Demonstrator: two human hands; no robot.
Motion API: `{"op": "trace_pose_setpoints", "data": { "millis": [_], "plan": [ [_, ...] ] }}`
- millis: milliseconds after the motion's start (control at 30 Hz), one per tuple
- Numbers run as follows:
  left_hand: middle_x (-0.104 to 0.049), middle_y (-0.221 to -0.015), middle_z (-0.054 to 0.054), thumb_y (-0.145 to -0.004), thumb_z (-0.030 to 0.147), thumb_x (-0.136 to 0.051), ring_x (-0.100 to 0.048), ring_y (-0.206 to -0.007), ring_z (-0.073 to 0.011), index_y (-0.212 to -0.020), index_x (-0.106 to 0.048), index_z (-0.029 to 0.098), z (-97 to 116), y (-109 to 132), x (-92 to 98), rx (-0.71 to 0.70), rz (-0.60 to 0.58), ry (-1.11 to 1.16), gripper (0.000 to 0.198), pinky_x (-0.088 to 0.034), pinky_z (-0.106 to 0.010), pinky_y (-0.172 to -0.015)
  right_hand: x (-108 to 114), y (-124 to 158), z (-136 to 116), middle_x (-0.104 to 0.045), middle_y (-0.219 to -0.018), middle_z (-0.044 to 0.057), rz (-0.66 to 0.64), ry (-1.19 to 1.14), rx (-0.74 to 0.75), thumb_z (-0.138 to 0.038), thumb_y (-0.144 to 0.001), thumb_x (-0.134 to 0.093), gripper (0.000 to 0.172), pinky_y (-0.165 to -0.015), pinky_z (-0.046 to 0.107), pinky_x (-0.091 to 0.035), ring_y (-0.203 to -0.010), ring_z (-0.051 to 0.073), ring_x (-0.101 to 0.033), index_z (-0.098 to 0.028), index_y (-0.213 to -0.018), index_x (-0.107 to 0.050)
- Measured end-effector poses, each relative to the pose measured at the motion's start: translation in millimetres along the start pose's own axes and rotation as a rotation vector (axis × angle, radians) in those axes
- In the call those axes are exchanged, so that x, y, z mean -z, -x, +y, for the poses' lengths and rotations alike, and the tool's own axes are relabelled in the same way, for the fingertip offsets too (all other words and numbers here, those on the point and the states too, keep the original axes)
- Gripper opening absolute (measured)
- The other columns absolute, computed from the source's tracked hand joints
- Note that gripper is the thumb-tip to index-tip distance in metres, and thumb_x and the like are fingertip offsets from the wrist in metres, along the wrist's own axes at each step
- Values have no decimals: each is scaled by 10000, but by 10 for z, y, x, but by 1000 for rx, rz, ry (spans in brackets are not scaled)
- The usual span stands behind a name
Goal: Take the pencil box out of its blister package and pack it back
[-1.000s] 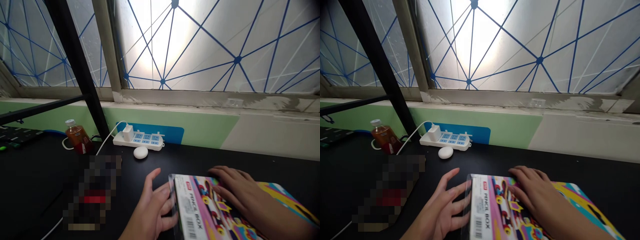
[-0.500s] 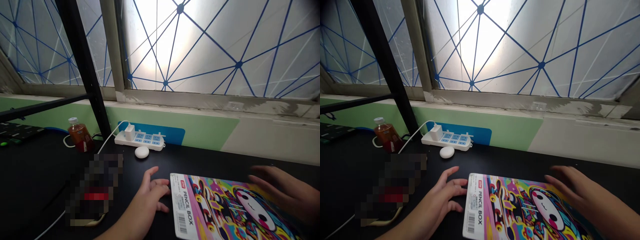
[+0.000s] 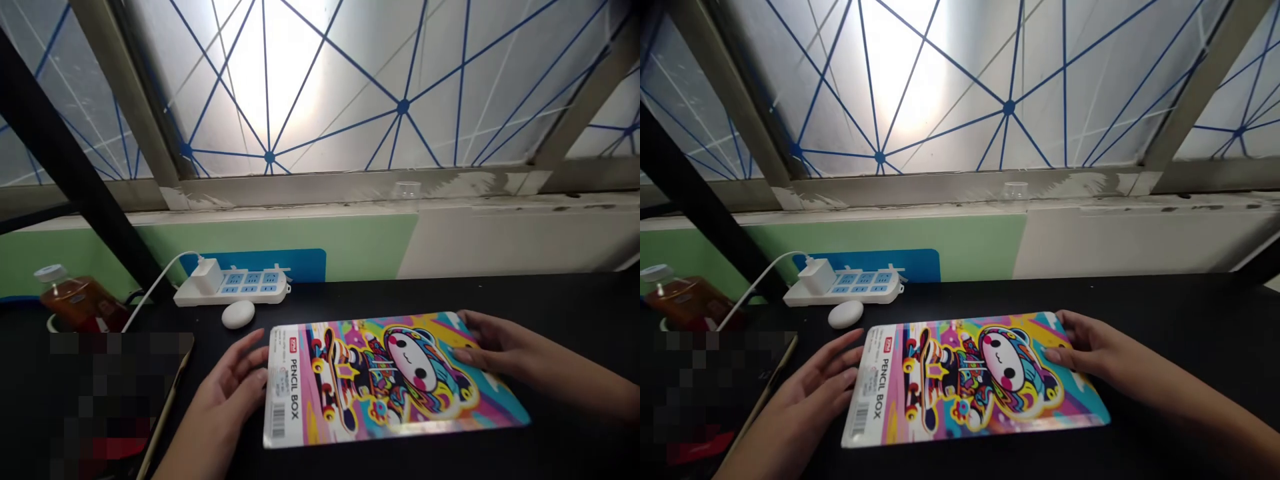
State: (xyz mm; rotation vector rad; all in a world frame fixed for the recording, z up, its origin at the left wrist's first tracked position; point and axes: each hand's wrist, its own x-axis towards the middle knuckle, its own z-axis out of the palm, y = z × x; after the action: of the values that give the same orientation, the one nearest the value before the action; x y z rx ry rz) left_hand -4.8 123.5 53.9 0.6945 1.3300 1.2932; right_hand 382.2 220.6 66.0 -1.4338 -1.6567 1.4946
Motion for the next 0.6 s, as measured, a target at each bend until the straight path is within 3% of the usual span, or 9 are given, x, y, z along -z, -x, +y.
{"op": "trace_pose_setpoints", "data": {
  "millis": [33,100,333,467,533,600],
  "plan": [
    [-727,-1268,-116,-766,415,-881,-728,-1111,-313,-1324,-628,217,17,-14,2,-11,10,5,644,-602,-355,-842,-28,8,-33,-792,-1045,96,-59,-74,-26,-531,-874,-733,355,-879,415,-617,-1027,350,-763,-248,-1084,-687],
    [-725,-1274,-129,-783,418,-864,-717,-1142,-318,-1289,-646,198,23,-36,6,-42,25,19,592,-607,-350,-852,-67,22,-78,-784,-1071,105,-33,-85,-21,-551,-838,-765,415,-885,422,-627,-1040,354,-758,-238,-1087,-654],
    [-686,-1324,-74,-893,415,-771,-638,-1267,-280,-1236,-643,231,22,49,1,-181,34,33,410,-558,-347,-994,-132,38,-69,-768,-945,73,265,137,159,-648,-688,-845,512,-780,351,-653,-882,295,-750,-246,-921,-631],
    [-690,-1245,-36,-950,516,-668,-618,-1260,-304,-970,-667,248,32,90,25,-213,-12,21,269,-522,-444,-1053,-33,100,113,-746,-901,55,443,389,314,-618,-750,-812,403,-744,296,-603,-853,264,-716,-272,-882,-654],
    [-663,-1310,-47,-964,593,-596,-566,-1321,-337,-796,-603,236,19,116,32,-234,-15,-31,394,-459,-518,-1111,-5,121,178,-752,-929,65,438,487,387,-586,-793,-779,335,-749,312,-585,-840,271,-717,-278,-807,-648],
    [-581,-1463,-62,-967,621,-567,-476,-1419,-357,-761,-561,237,-24,160,23,-298,-31,-149,436,-393,-549,-1156,-37,118,193,-762,-969,82,315,561,429,-517,-843,-733,282,-751,337,-582,-850,293,-728,-278,-729,-638]
  ]
}}
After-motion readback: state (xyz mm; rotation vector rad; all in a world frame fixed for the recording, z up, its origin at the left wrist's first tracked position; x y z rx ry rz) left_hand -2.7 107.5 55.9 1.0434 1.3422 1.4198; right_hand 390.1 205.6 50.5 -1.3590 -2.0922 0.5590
